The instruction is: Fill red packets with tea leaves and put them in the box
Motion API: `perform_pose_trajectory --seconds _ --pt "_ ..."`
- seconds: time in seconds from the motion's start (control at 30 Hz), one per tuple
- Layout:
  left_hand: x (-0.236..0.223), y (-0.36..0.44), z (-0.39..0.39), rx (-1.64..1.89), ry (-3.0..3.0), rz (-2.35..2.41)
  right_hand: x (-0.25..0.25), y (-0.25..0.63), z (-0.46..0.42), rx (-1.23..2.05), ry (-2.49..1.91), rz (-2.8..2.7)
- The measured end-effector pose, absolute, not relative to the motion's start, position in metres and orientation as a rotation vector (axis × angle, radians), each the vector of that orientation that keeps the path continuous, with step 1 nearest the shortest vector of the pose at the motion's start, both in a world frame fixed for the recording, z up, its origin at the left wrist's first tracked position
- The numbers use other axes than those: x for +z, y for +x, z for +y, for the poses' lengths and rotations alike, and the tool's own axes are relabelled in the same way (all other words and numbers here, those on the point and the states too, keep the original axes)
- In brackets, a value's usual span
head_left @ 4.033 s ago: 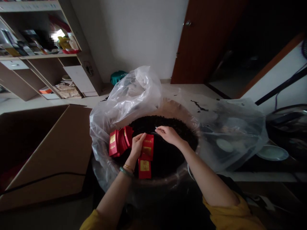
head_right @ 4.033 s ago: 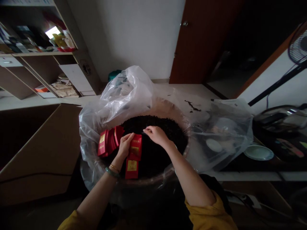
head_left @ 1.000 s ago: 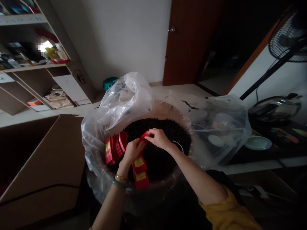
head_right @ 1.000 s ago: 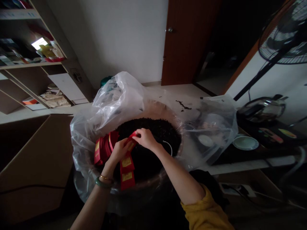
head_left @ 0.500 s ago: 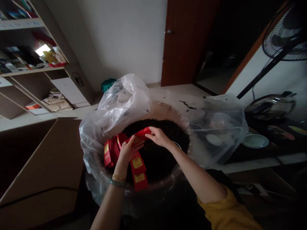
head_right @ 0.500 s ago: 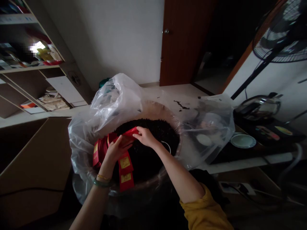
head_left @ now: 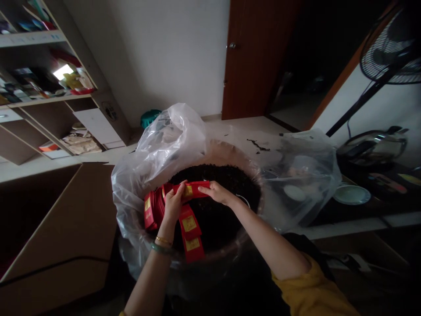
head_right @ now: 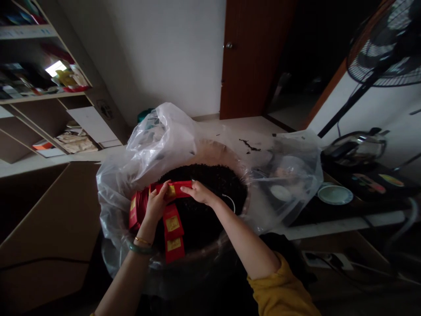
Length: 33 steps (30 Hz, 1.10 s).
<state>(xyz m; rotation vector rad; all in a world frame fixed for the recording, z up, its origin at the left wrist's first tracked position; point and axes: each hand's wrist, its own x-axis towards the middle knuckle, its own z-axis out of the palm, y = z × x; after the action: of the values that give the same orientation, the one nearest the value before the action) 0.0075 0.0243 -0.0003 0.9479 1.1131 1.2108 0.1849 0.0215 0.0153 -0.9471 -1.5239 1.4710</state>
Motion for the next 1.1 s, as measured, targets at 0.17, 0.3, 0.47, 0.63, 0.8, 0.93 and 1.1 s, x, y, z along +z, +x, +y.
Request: perform_pose_trajectory --seconds 0.17,0.3,0.47,0.63,0.8,0.93,1.1 --pt "-0.003 0.008 0.026 1.106 1.151 1.18 0.019 0.188 0.019 1.576 -0.914 -1.515" --pt "-0.002 0.011 0.024 1.357 1.661 1.431 0.022 0.192 0.023 1.566 -0.94 -1.523" --pt "0.005 0.021 0.014 0.957 2.534 1.488 0.015 0.189 0.025 1.574 -0.993 -1.508" --pt "-0.004 0.026 0.016 0.83 2.602 1.57 0.01 0.177 0.023 1.631 -0.926 -1.459" --pt "-0.018 0.019 0.026 1.091 2.448 1.573 0.022 0.194 0.032 1.644 -0.937 -1.499" --pt "-0.028 0.013 0.031 1.272 2.286 1.626 0.025 0.217 0.037 1.055 -1.455 -1.652" --pt "-0.034 0.011 0.033 1.378 2.202 1.61 0.005 0.21 0.031 0.341 -1.991 -2.176"
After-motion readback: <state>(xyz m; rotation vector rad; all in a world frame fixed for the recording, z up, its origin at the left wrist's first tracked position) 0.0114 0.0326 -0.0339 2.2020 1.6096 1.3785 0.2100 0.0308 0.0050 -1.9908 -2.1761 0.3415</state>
